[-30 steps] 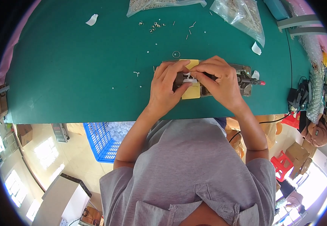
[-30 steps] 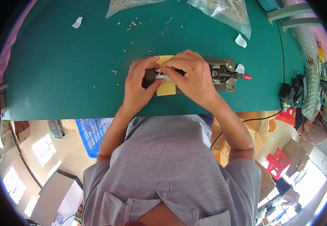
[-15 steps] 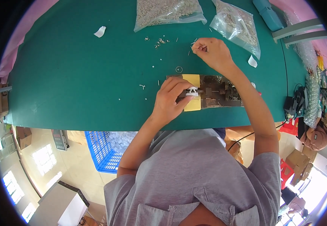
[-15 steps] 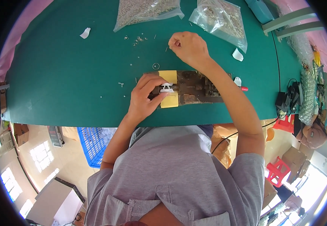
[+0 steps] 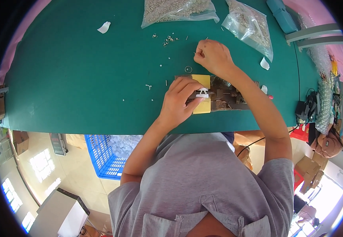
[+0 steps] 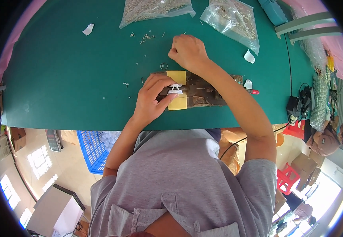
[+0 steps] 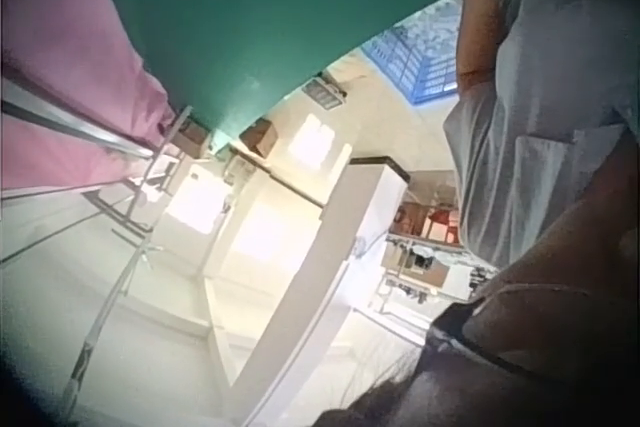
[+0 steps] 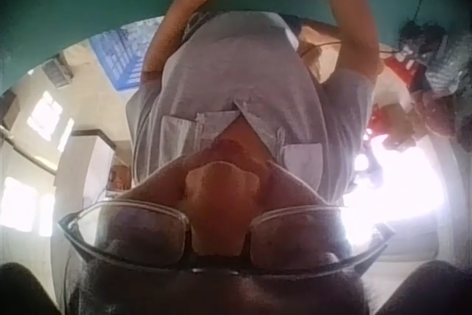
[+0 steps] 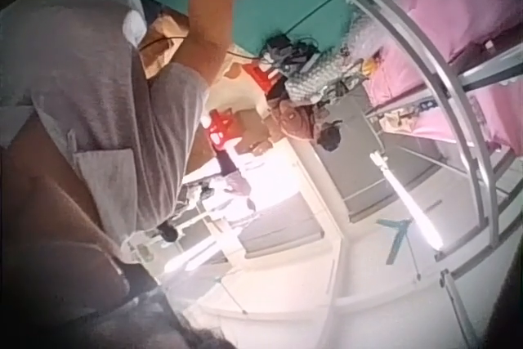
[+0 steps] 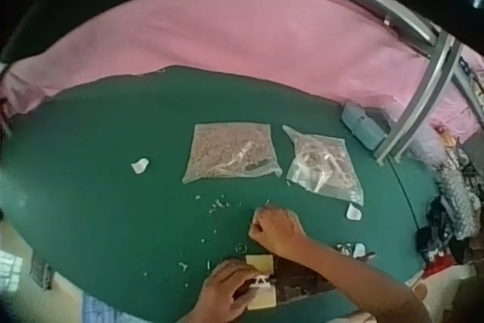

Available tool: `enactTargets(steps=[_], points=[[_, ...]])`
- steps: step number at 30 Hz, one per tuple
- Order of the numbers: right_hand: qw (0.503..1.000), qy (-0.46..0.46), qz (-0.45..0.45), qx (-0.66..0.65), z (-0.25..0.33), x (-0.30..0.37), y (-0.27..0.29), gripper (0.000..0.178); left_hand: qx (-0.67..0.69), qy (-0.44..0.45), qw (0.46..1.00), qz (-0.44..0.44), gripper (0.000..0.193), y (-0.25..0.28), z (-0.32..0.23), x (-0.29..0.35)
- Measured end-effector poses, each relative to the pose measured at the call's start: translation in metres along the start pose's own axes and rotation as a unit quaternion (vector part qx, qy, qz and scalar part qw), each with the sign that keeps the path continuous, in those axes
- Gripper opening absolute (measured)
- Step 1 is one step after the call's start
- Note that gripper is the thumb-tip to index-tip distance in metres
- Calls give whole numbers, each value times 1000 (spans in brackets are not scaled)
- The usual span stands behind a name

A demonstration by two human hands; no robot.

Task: The person assembles hair clipper blades by placing a white plastic component and a metal blade into a jig, inserting a metal pin, and pressing the assembly together using a manual lever tool. The completed parts are then removed and dropped into a blue plastic crate.

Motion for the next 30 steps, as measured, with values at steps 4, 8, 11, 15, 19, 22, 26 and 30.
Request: enactTargets(steps=[4, 8, 11, 15, 19, 22, 26, 30], points=[[987, 108, -31, -115, 27, 35, 28, 13, 3, 9, 1000, 4, 33, -1, 2, 1], [975, 132, 25, -177, 50, 77, 53, 12, 4, 11, 1000, 1, 33, 0, 1, 2], [975, 185, 46, -114, 59, 87, 55, 13, 28, 36, 999, 12, 33, 0, 3, 2], [973, 213, 81, -49, 65, 87, 51, 13, 31, 63, 997, 21, 33, -3, 6, 2], [975, 198, 98, -36, 66, 86, 50, 12, 33, 61, 997, 23, 34, -4, 6, 1], [976, 203, 70, -47, 68, 89, 55, 11, 42, 73, 996, 23, 34, -4, 8, 2], [984, 114, -7, -140, 51, 103, 70, 9, 32, 56, 998, 11, 33, 0, 5, 2], [976, -31, -135, -167, 9, 120, 81, 8, 23, 27, 999, -5, 31, 0, 2, -1]])
Point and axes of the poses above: each hand's wrist, its own x-axis away from the middle knuckle, its own y-axis out of the back of the hand, z = x × y, the point moved 7 cm from there along -x, towards the middle knuckle, and after that the axes turned 12 degrees about y, right-handed, at the moved point
